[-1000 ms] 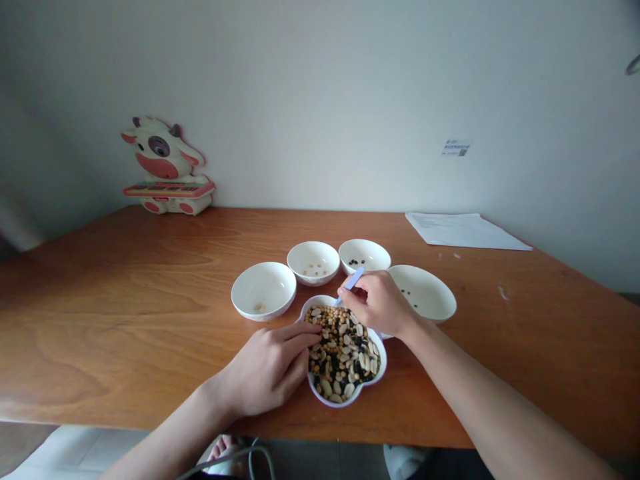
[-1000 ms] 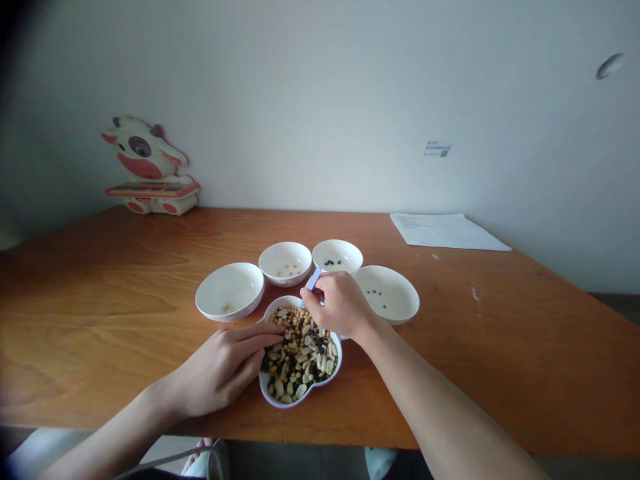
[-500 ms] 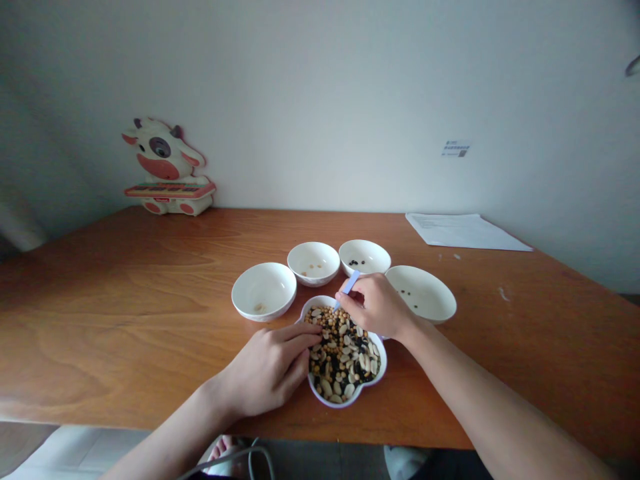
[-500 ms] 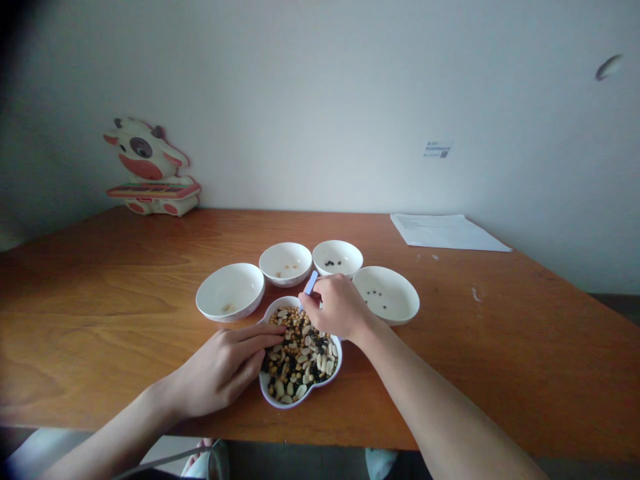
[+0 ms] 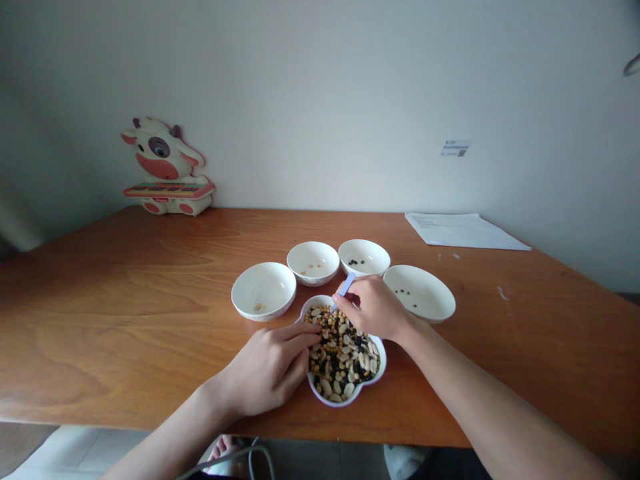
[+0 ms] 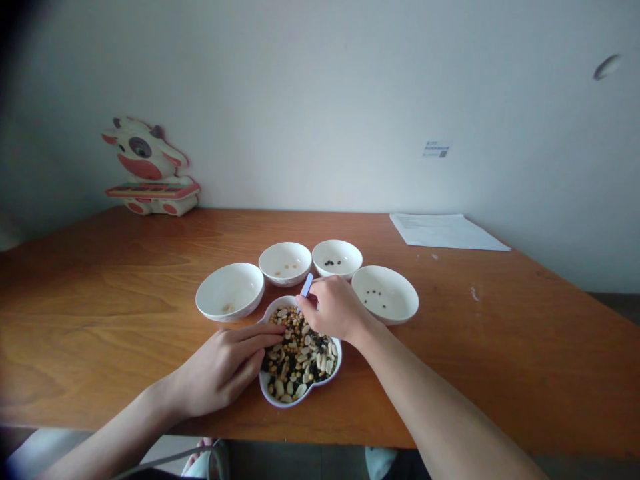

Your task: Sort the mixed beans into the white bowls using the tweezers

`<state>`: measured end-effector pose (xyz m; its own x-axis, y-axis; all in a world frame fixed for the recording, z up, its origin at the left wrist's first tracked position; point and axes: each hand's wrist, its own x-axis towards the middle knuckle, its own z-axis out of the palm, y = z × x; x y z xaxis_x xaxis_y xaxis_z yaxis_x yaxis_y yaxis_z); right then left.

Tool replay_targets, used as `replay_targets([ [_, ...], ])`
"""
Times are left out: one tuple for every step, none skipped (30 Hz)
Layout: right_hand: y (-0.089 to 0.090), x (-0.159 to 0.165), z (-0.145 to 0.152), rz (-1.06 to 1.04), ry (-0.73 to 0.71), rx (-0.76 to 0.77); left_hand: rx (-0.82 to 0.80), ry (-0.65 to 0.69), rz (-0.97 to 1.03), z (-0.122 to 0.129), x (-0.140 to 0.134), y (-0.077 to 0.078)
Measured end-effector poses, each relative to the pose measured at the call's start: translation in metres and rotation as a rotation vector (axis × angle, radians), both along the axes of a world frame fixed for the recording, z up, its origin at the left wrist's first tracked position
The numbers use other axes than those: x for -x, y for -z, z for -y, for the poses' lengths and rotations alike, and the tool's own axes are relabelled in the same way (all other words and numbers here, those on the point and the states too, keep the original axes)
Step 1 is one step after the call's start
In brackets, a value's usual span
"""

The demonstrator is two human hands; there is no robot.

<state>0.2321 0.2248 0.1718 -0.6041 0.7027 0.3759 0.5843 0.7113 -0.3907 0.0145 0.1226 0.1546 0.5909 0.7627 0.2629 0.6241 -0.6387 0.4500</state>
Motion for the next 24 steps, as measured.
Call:
replay_targets([
  [0.0, 0.0003, 0.0, 0.0, 0.003, 0.002, -0.001, 0.001, 0.0, -0.0002, 0.0, -0.0001],
  [0.0001, 0.0006, 0.0, 0.001, 0.008, 0.001, -0.002, 0.001, -0.001, -0.0005, 0.0, -0.0003],
  [0.0002, 0.0008, 0.0, 0.002, 0.011, 0.001, -0.002, 0.002, -0.002, -0.0007, -0.0001, -0.0005],
  [0.0003, 0.0011, -0.0001, 0.003, 0.012, 0.002, -0.001, 0.0, -0.002, -0.0008, -0.0001, -0.0007],
  [0.0004, 0.0013, -0.0001, 0.004, 0.013, 0.003, 0.0, -0.002, -0.004, -0.0009, -0.0002, -0.0009],
  [0.0006, 0.0014, 0.0, 0.006, 0.013, 0.005, 0.0, -0.001, -0.005, -0.0009, -0.0003, -0.001],
  [0.0007, 0.0014, 0.0002, 0.007, 0.015, 0.007, -0.002, 0.001, -0.006, -0.0008, -0.0003, -0.0012],
  [0.0008, 0.0014, 0.0004, 0.008, 0.016, 0.009, -0.006, 0.002, -0.006, -0.0007, -0.0004, -0.0012],
  [0.0009, 0.0015, 0.0007, 0.008, 0.018, 0.01, -0.01, 0.005, -0.007, -0.0006, -0.0004, -0.0012],
  [0.0009, 0.0015, 0.001, 0.009, 0.019, 0.01, -0.013, 0.007, -0.007, -0.0005, -0.0004, -0.001],
  [0.001, 0.0015, 0.0012, 0.009, 0.018, 0.011, -0.014, 0.007, -0.007, -0.0004, -0.0004, -0.0008],
  [0.001, 0.0016, 0.0014, 0.009, 0.019, 0.009, -0.016, 0.007, -0.007, -0.0003, -0.0004, -0.0006],
  [0.001, 0.0017, 0.0014, 0.01, 0.02, 0.007, -0.014, 0.008, -0.007, -0.0003, -0.0004, -0.0003],
  [0.0011, 0.0018, 0.0014, 0.013, 0.021, 0.004, -0.01, 0.009, -0.005, -0.0003, -0.0003, 0.0],
  [0.0012, 0.0019, 0.0014, 0.015, 0.022, 0.001, -0.007, 0.009, -0.005, -0.0004, -0.0003, 0.0003],
  [0.0014, 0.0019, 0.0012, 0.018, 0.024, -0.001, -0.005, 0.008, -0.005, -0.0005, -0.0002, 0.0005],
  [0.0017, 0.0018, 0.001, 0.02, 0.025, -0.003, -0.005, 0.007, -0.006, -0.0005, -0.0001, 0.0008],
  [0.002, 0.0017, 0.0009, 0.021, 0.023, -0.004, -0.005, 0.003, -0.006, -0.0005, 0.0, 0.001],
  [0.0023, 0.0017, 0.0007, 0.02, 0.02, -0.006, -0.005, -0.001, -0.009, -0.0004, 0.0001, 0.0011],
  [0.0026, 0.0016, 0.0005, 0.018, 0.015, -0.009, -0.005, -0.002, -0.011, -0.0003, 0.0002, 0.0012],
  [0.0029, 0.0016, 0.0004, 0.015, 0.009, -0.01, -0.002, -0.002, -0.013, -0.0002, 0.0003, 0.0013],
  [0.0031, 0.0017, 0.0004, 0.011, 0.003, -0.012, 0.002, -0.005, -0.014, 0.0, 0.0002, 0.0013],
  [0.0031, 0.0019, 0.0004, 0.006, -0.003, -0.012, 0.006, -0.007, -0.014, 0.0, 0.0002, 0.0013],
  [0.003, 0.0021, 0.0004, 0.0, -0.008, -0.012, 0.009, -0.009, -0.013, 0.0, 0.0, 0.0013],
])
